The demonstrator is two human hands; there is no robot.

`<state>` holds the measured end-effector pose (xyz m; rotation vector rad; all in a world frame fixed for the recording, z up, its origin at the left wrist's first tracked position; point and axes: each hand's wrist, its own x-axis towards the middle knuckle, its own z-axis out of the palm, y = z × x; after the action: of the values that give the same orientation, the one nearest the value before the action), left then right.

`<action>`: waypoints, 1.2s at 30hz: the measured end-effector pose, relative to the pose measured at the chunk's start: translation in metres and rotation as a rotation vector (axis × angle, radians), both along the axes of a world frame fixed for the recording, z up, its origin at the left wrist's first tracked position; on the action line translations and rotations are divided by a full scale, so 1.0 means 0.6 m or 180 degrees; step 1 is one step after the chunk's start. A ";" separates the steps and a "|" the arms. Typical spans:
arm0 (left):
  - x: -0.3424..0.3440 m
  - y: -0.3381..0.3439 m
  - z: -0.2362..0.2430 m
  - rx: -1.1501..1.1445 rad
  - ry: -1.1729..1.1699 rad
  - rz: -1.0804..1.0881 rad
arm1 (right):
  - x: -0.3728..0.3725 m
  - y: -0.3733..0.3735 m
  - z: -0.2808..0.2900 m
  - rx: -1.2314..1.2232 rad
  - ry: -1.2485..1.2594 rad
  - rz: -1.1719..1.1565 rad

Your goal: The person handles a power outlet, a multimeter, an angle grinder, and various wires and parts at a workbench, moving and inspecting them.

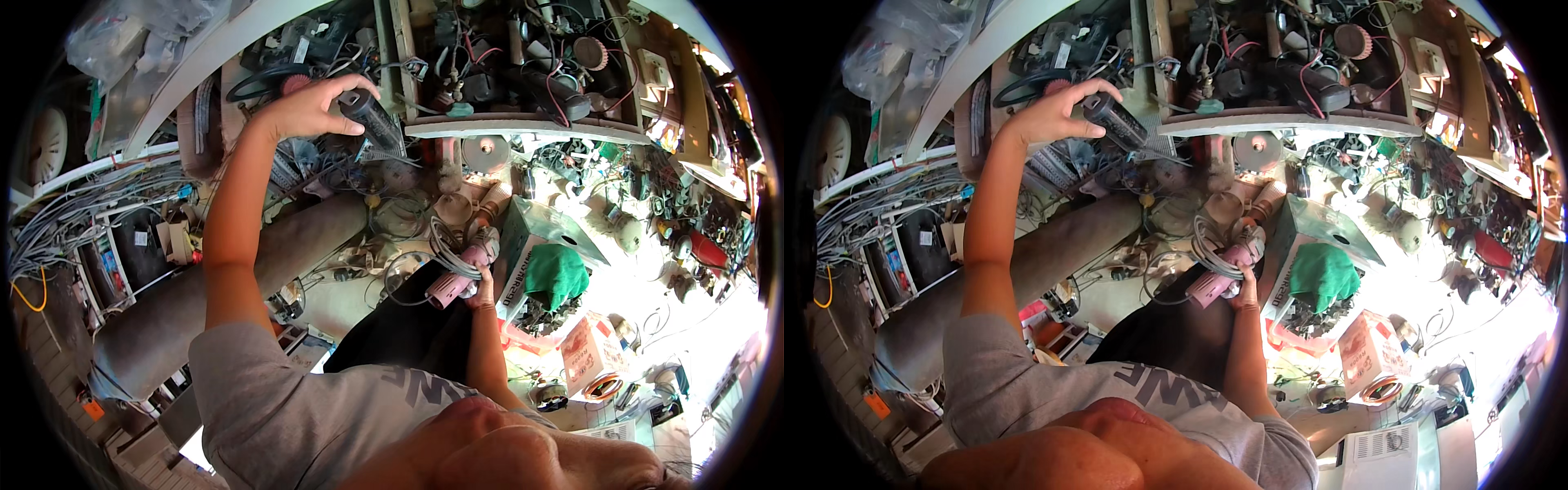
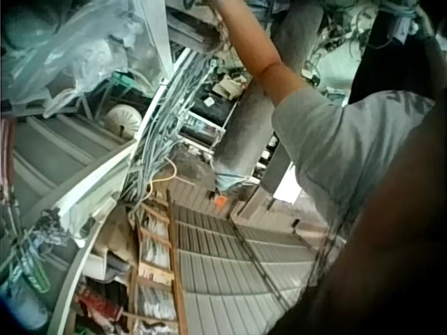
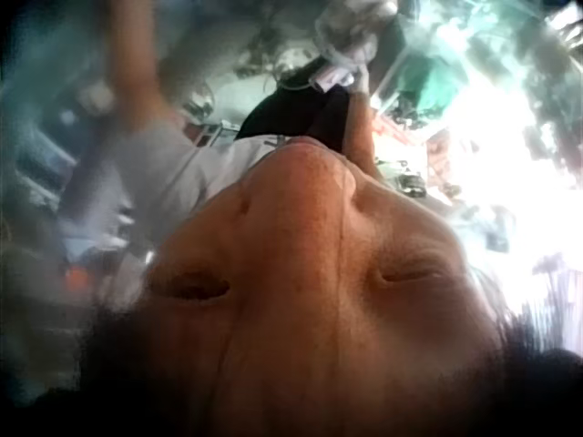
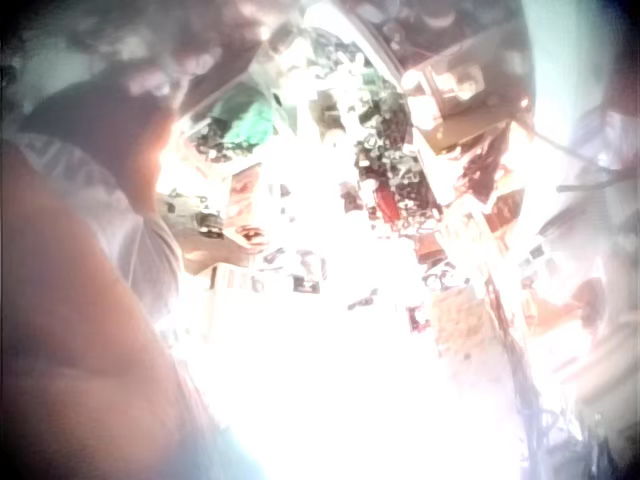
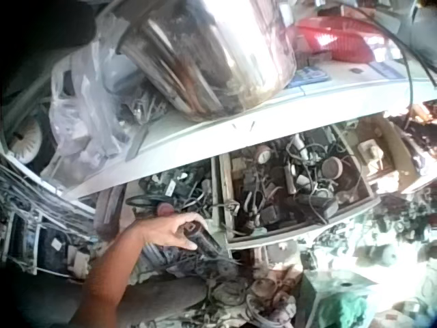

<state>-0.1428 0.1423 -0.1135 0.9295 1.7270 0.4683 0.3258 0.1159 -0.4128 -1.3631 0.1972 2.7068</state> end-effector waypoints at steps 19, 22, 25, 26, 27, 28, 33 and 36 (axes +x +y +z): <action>0.019 0.035 0.001 0.1914 0.3984 -0.0764 | -0.003 -0.007 -0.040 -0.0041 -0.0127 0.0061; 0.004 0.048 -0.019 0.2026 0.3950 -0.0886 | 0.002 -0.006 -0.042 -0.0239 -0.0010 0.0029; -0.011 0.063 -0.037 0.1997 0.3883 -0.0884 | -0.027 0.019 0.017 -0.0235 -0.0064 0.0111; -0.016 0.070 -0.042 0.1983 0.3888 -0.0902 | -0.026 0.019 0.015 -0.0237 -0.0048 0.0103; -0.021 0.077 -0.048 0.1968 0.3893 -0.0918 | -0.024 0.019 0.012 -0.0238 -0.0031 0.0097; -0.029 0.082 -0.055 0.1983 0.3892 -0.0943 | -0.022 0.019 0.010 -0.0240 -0.0016 0.0091; -0.059 0.100 -0.092 0.1949 0.4039 -0.1075 | -0.019 0.024 0.008 -0.0165 -0.0037 0.0041; -0.074 0.114 -0.107 0.1824 0.4087 -0.1108 | -0.021 0.022 0.003 -0.0218 0.0019 -0.0058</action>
<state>-0.1870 0.2107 -0.1775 2.2204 2.4879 0.0774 0.3130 0.1293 -0.4110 -1.3641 0.3038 2.7132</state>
